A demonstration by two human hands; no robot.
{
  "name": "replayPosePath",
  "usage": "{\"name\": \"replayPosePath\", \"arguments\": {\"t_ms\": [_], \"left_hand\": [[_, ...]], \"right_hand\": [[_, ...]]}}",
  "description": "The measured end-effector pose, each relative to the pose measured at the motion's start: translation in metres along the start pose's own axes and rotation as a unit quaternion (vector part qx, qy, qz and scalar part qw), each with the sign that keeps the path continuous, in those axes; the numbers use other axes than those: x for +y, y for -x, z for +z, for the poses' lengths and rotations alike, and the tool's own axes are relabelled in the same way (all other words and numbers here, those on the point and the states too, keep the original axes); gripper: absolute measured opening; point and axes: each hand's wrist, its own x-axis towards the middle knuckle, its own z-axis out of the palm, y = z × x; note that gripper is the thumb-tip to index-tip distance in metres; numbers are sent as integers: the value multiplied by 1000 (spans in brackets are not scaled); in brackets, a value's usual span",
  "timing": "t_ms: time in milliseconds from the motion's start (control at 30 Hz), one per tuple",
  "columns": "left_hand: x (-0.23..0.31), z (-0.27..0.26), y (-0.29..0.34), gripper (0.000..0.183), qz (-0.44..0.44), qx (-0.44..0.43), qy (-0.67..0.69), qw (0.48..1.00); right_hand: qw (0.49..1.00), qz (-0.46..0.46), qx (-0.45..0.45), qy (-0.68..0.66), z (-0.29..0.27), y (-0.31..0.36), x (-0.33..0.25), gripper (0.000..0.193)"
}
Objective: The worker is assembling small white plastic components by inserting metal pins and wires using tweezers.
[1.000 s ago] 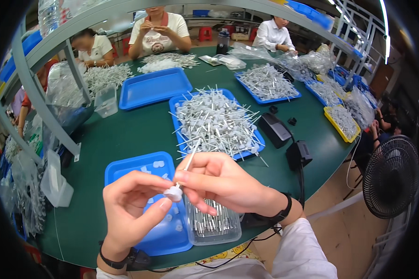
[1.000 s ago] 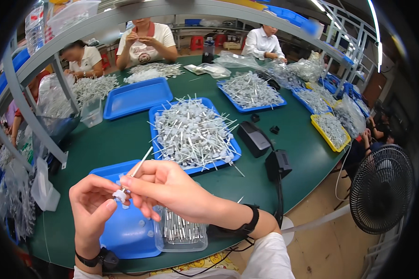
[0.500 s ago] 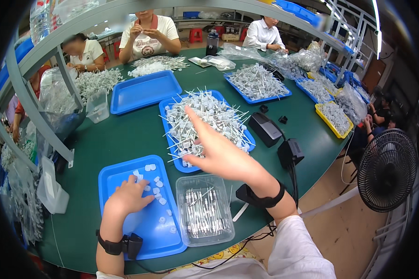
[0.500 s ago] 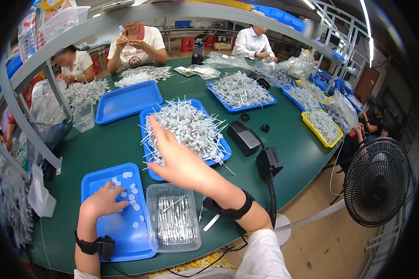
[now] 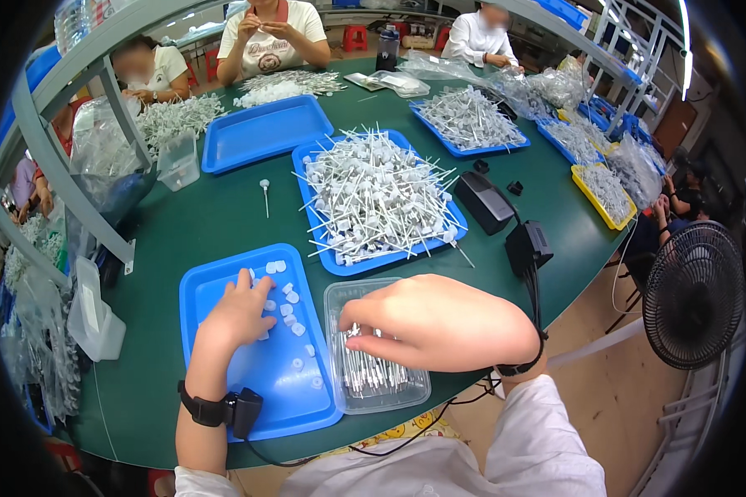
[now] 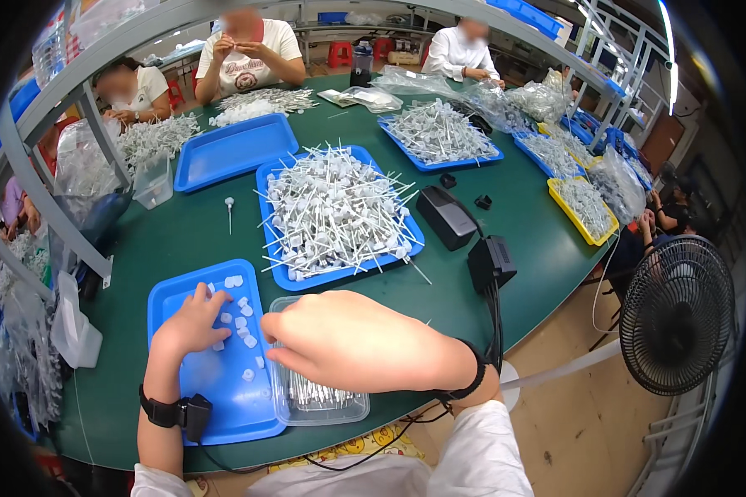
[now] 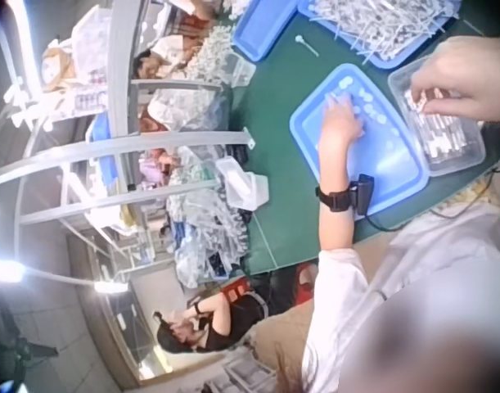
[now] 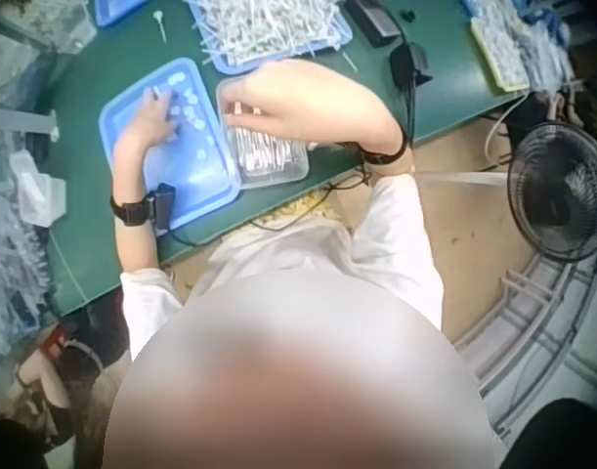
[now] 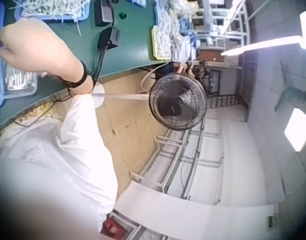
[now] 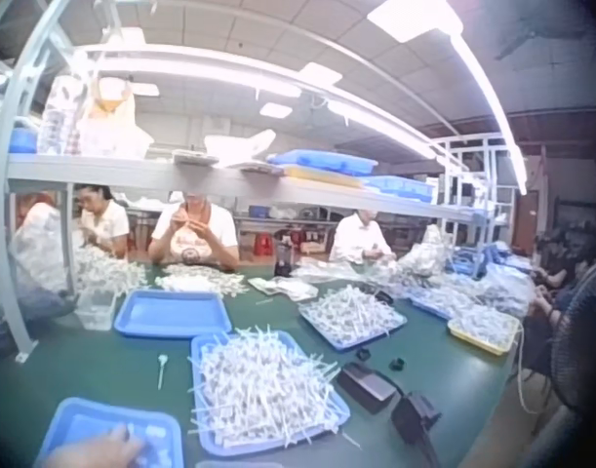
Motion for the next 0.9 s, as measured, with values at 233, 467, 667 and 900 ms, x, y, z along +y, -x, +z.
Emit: {"name": "replayPosePath", "arguments": {"t_ms": [233, 467, 667, 900], "left_hand": [[1, 2, -3, 53, -2, 6, 6, 1000], [6, -4, 0, 57, -27, -26, 9, 999], [2, 6, -3, 54, -31, -3, -13, 999], [7, -4, -1, 59, -43, -47, 12, 998]], "right_hand": [[983, 56, -111, 133, 36, -12, 11, 25], [877, 297, -342, -163, 74, -31, 41, 35], [838, 382, -328, -208, 89, -32, 44, 35], [822, 422, -308, -227, 93, -43, 43, 28]]}}
